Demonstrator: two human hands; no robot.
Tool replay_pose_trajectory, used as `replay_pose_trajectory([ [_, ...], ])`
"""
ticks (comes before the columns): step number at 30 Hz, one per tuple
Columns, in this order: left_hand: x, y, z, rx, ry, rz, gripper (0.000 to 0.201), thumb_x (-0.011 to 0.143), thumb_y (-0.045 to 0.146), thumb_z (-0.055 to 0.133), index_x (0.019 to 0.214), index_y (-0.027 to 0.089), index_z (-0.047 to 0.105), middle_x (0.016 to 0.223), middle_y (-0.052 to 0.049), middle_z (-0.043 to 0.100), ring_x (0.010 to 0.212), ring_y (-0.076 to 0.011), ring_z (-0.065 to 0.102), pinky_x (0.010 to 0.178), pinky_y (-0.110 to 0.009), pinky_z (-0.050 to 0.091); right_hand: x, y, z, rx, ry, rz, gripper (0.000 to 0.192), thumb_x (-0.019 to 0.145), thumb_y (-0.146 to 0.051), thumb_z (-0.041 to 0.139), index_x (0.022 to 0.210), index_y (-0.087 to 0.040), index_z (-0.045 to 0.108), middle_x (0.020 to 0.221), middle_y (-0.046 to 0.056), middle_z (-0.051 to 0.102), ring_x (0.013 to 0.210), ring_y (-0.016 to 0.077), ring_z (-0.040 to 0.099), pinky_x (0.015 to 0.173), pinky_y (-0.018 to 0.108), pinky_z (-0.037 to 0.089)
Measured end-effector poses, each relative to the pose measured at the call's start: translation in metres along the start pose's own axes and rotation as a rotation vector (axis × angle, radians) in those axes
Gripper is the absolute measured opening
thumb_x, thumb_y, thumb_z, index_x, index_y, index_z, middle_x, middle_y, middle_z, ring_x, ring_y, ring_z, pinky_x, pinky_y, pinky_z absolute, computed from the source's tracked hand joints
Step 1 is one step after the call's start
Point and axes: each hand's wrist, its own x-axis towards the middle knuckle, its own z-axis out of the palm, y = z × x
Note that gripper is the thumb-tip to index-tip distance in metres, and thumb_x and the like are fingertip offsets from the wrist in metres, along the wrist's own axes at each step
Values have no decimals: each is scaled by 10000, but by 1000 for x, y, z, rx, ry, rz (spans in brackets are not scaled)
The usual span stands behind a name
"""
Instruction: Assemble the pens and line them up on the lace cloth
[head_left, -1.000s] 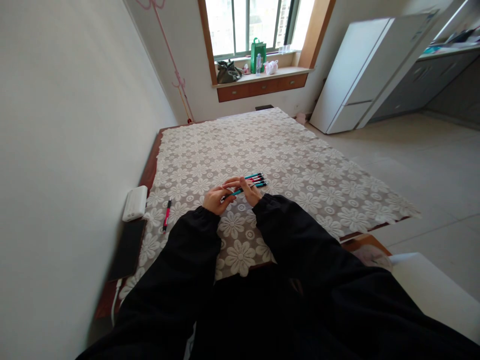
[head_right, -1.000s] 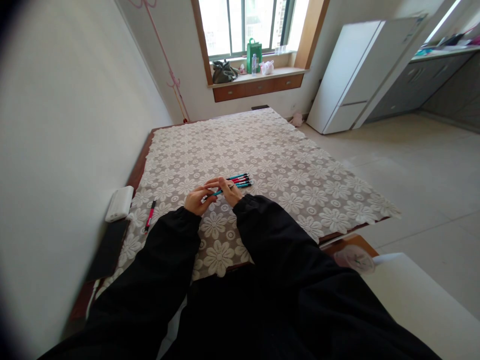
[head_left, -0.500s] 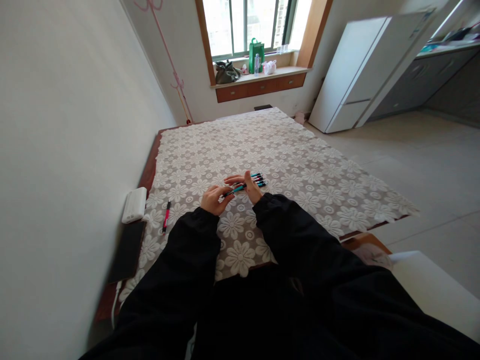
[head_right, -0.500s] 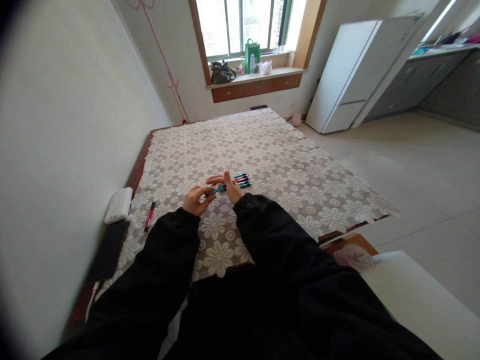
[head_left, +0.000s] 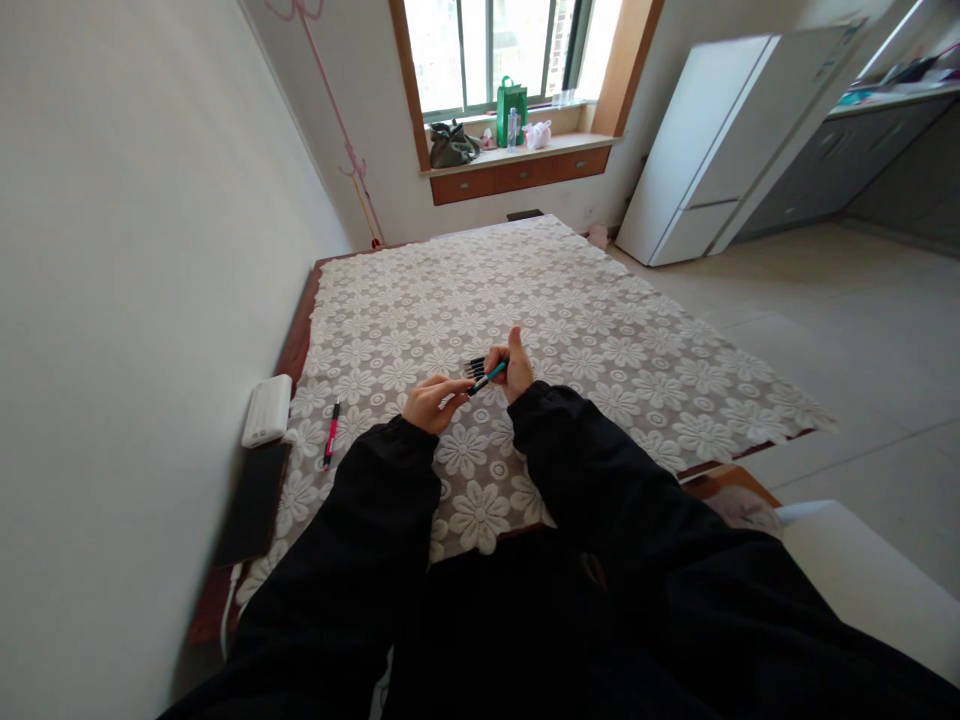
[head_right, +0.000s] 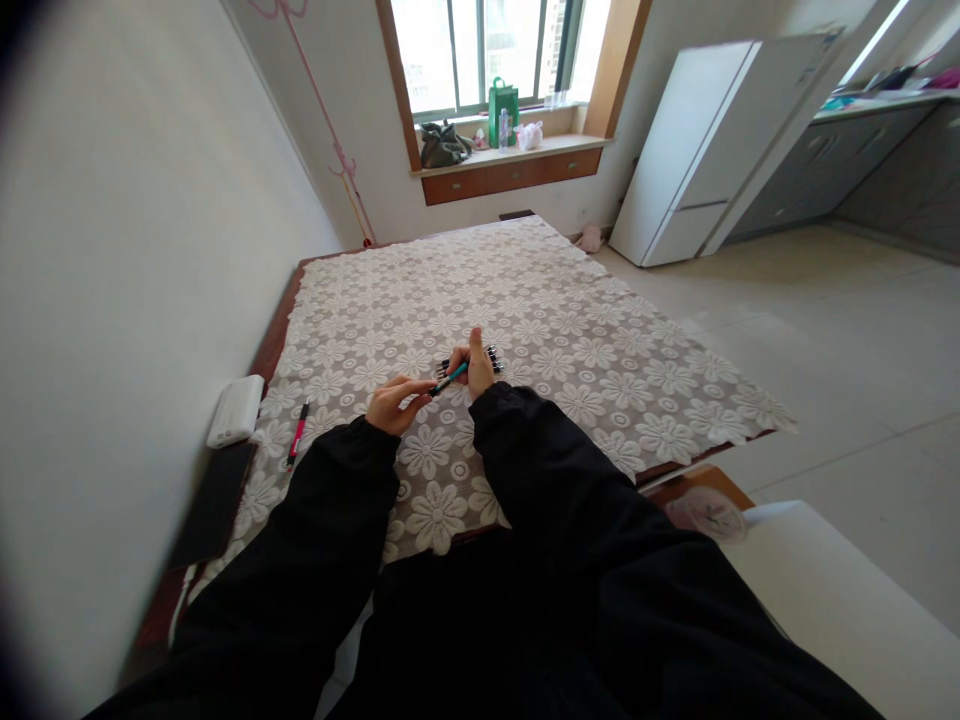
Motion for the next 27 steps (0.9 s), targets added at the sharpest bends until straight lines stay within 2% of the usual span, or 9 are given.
replay_pose_trajectory([
  [6, 2, 0, -2, 11, -16, 25, 233, 920, 405, 624, 1041, 234, 725, 833, -33, 749, 755, -153, 695, 749, -282, 561, -2, -5, 3, 14, -92, 115, 828, 842, -869, 191, 443, -197, 466, 360, -40, 258, 349, 65, 161, 377, 244, 133],
  [9, 2, 0, -2, 18, -5, 16, 248, 903, 431, 646, 1035, 233, 716, 834, -29, 753, 748, -153, 691, 749, -284, 556, -4, -3, 4, -3, -115, 120, 827, 843, -863, 206, 450, -194, 493, 350, -43, 251, 346, 69, 163, 377, 246, 116],
  [13, 1, 2, -2, 81, -69, 47, 320, 819, 511, 721, 990, 240, 715, 798, -16, 755, 726, -162, 684, 747, -294, 545, -8, 7, 5, -106, -187, 90, 787, 827, -851, 340, 418, -191, 467, 373, -16, 349, 350, 71, 254, 373, 249, 127],
  [15, -1, 3, -2, 139, -90, 85, 290, 807, 509, 731, 922, 243, 721, 766, -11, 745, 723, -165, 682, 737, -294, 533, -10, 11, 7, -150, -201, 67, 783, 830, -845, 346, 416, -190, 455, 388, -8, 381, 357, 73, 300, 373, 247, 151],
  [18, -2, 3, -2, 148, -33, 62, 235, 858, 463, 681, 837, 230, 706, 725, -18, 717, 687, -157, 669, 687, -283, 524, -15, 13, 13, -190, -244, 37, 762, 828, -843, 351, 485, -181, 509, 419, -18, 412, 371, 74, 336, 381, 236, 209],
  [20, -2, 2, -1, 109, 31, -10, 239, 880, 449, 649, 825, 220, 689, 723, -21, 706, 651, -148, 654, 654, -277, 527, -17, 11, 18, -222, -305, -27, 682, 794, -810, 486, 544, -178, 538, 458, -29, 439, 405, 79, 373, 404, 231, 266],
  [22, -2, 1, 0, 73, 61, -61, 247, 873, 454, 647, 809, 217, 671, 715, -15, 696, 631, -142, 641, 640, -277, 534, -18, 9, 21, -249, -329, -87, 643, 788, -783, 528, 554, -185, 504, 508, -26, 468, 443, 84, 408, 430, 233, 310],
  [25, -1, 1, -1, 74, 113, -108, 234, 865, 434, 645, 803, 209, 647, 718, -12, 685, 631, -137, 628, 641, -276, 533, -16, 7, 20, -342, -317, -91, 628, 829, -768, 471, 558, -203, 428, 508, -40, 423, 450, 85, 390, 448, 239, 300],
  [27, -1, 1, -2, 62, 186, -161, 226, 867, 429, 638, 856, 203, 636, 722, -9, 682, 637, -135, 631, 645, -272, 533, -13, 7, 15, -500, -283, -109, 594, 815, -735, 529, 576, -199, 435, 501, -56, 382, 474, 83, 361, 472, 236, 270],
])
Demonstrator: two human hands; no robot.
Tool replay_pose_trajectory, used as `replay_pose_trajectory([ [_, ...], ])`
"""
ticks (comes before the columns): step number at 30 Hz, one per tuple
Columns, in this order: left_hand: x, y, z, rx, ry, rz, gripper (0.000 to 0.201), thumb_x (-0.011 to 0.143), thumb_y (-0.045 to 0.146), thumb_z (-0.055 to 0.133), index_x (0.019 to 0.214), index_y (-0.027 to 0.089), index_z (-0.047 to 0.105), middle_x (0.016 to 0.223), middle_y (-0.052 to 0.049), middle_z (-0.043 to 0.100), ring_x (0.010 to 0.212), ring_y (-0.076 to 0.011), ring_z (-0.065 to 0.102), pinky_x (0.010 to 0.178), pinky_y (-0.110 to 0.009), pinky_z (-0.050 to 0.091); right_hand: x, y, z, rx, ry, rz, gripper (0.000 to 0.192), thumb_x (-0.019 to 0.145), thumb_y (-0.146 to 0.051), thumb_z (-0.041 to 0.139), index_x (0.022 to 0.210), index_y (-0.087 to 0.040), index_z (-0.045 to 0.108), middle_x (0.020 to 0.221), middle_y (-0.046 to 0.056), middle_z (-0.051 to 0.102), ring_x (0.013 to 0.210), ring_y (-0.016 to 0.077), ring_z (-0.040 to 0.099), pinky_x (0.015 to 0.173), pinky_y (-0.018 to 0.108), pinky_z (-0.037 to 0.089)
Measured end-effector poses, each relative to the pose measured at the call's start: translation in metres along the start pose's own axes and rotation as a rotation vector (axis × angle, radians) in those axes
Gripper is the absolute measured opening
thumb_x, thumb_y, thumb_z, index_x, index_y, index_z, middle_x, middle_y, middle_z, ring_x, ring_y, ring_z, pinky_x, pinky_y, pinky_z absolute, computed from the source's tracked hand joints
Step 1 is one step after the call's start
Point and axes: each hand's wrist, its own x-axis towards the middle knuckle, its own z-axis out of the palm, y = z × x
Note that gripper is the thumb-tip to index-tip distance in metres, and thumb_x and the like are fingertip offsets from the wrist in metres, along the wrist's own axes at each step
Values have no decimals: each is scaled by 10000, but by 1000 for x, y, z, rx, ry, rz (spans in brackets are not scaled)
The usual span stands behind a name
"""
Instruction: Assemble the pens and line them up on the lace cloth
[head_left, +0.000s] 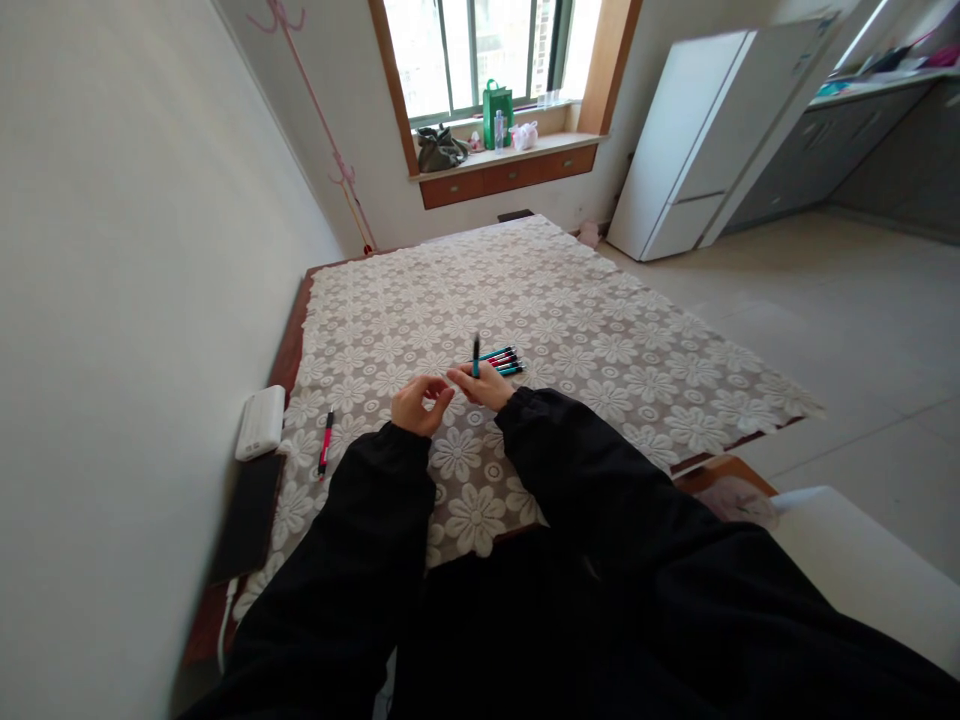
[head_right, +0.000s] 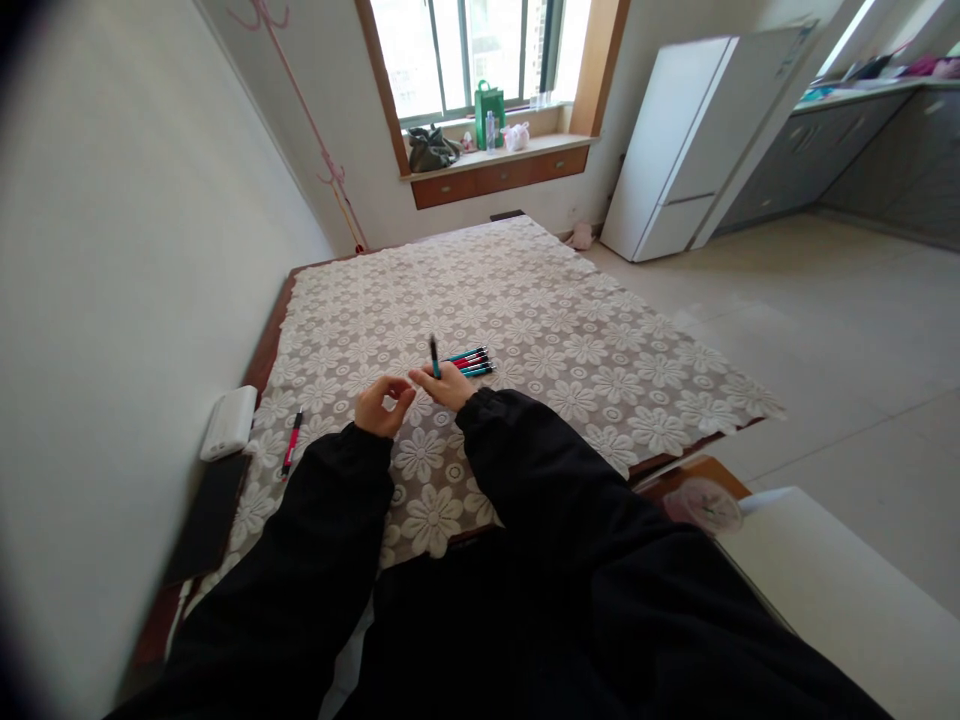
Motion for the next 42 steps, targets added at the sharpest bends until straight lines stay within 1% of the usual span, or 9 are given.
replay_pose_trajectory([
  [3, 1, -2, -2, -75, 99, -112, 268, 882, 453, 608, 966, 199, 619, 720, -1, 681, 643, -135, 654, 643, -260, 538, 1, 7, -3, -270, 33, -32, 495, 781, -629, 652, 635, -178, 509, 540, -64, 399, 537, 84, 366, 523, 227, 255],
  [7, 3, -6, -1, -162, 147, -228, 260, 918, 444, 558, 943, 193, 623, 658, 17, 652, 599, -121, 657, 602, -232, 522, -3, 12, 0, -448, -30, -72, 310, 835, -486, 651, 820, -182, 594, 586, -70, 451, 545, 92, 401, 554, 228, 258],
  [14, 5, -3, 5, -202, 58, -269, 330, 857, 418, 644, 1118, 219, 617, 787, -7, 711, 690, -131, 676, 591, -221, 504, -9, 5, -1, -355, -14, -234, 299, 963, -299, 422, 1247, -206, 432, 724, -57, 531, 612, 119, 471, 630, 231, 344],
  [19, 4, -1, 4, -200, 6, -219, 282, 853, 433, 640, 1030, 214, 659, 856, -27, 730, 737, -138, 674, 618, -235, 526, -10, 9, 3, -383, -54, -307, 261, 952, -280, 409, 1189, -184, 357, 814, -7, 567, 635, 143, 504, 634, 251, 366],
  [24, 4, -9, 2, -221, 64, -278, 267, 862, 454, 637, 908, 191, 651, 802, -32, 726, 699, -149, 695, 599, -242, 531, -11, 4, -2, -637, -91, -257, 218, 978, -337, 432, 1125, -178, 461, 834, 44, 616, 674, 187, 552, 629, 276, 349],
  [29, 2, -15, 7, -155, -94, -214, 254, 811, 442, 702, 868, 194, 692, 760, -27, 726, 691, -165, 683, 619, -274, 536, -2, -1, -37, -768, -155, -385, 110, 912, -245, 573, 986, -191, 634, 982, 75, 661, 899, 203, 595, 791, 292, 384],
  [35, 4, -19, 10, 117, -239, -37, 126, 848, 337, 656, 900, 251, 731, 812, -16, 746, 768, -193, 666, 732, -329, 530, -4, 6, -78, -1037, -134, -161, 77, 803, -264, 736, 868, -222, 735, 990, 70, 665, 1030, 253, 553, 901, 375, 323],
  [39, 3, -23, 8, 201, -175, -113, 126, 846, 351, 651, 863, 253, 729, 777, -23, 731, 753, -204, 657, 710, -325, 502, -5, 5, -80, -1120, -172, -96, 122, 806, -269, 724, 916, -217, 716, 1012, 76, 658, 1047, 259, 537, 894, 381, 311],
  [42, 9, -25, -4, 309, -175, -313, 150, 835, 373, 648, 867, 249, 726, 816, -30, 736, 761, -202, 651, 723, -318, 481, -5, 3, -76, -1158, -198, -55, 153, 809, -261, 695, 950, -204, 685, 1012, 71, 658, 1043, 250, 545, 873, 359, 318],
])
